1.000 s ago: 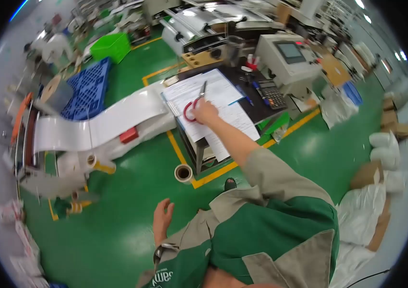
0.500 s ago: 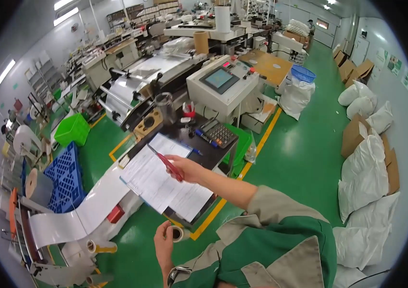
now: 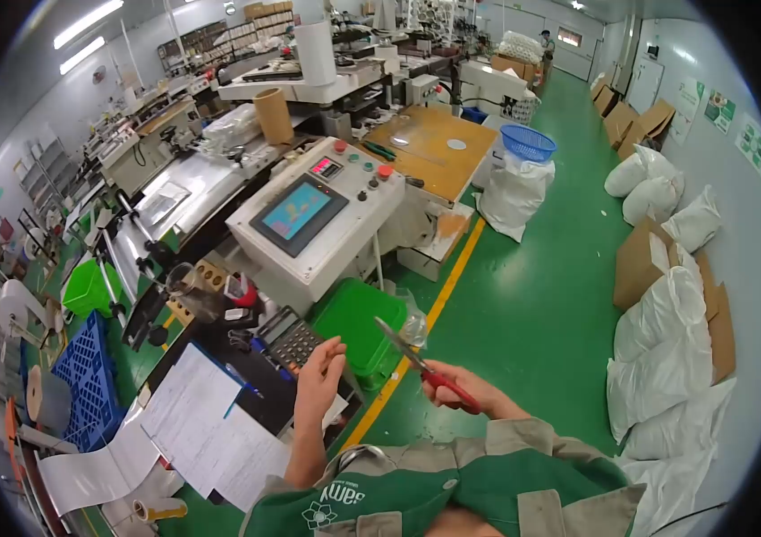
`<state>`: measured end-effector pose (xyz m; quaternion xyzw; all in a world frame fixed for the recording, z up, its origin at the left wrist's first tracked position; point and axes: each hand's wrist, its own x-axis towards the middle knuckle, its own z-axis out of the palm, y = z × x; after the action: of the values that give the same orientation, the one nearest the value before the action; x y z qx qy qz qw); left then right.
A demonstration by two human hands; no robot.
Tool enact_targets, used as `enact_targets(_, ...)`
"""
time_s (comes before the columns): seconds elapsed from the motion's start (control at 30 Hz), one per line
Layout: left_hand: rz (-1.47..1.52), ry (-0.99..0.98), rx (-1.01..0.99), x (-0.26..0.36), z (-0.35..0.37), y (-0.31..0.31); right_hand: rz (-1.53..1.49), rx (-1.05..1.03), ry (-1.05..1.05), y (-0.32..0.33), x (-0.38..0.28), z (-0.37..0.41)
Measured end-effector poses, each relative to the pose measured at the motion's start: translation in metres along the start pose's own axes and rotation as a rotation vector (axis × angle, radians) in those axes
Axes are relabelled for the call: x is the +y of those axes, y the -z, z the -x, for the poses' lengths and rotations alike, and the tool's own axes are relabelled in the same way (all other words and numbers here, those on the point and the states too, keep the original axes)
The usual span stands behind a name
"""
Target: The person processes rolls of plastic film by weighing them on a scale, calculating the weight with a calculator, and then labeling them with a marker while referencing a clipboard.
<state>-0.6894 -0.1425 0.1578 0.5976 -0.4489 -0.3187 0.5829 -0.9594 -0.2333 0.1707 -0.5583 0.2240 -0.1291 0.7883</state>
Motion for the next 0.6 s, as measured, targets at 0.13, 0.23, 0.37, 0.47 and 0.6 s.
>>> enact_targets(0.13,0.004,-0.068,-0.026,0.011,-0.066,-0.044,-0.051,0.049,0.143,0.058,-0.026,0.01)
enact_targets(0.23,0.045,-0.076,0.009,0.025,-0.121,-0.068,-0.043,0.083,0.288,0.097,-0.043,0.009)
enact_targets(0.37,-0.132,-0.201,0.123,0.049,-0.203,-0.098,-0.071,0.178,0.405,0.156,-0.07,0.007)
enact_targets(0.47,-0.172,-0.322,0.166,0.075,-0.269,-0.128,-0.028,0.213,0.462,0.216,-0.096,-0.005)
enact_targets(0.6,-0.188,-0.434,0.256,0.088,-0.358,-0.165,-0.012,0.194,0.506,0.304,-0.126,-0.037)
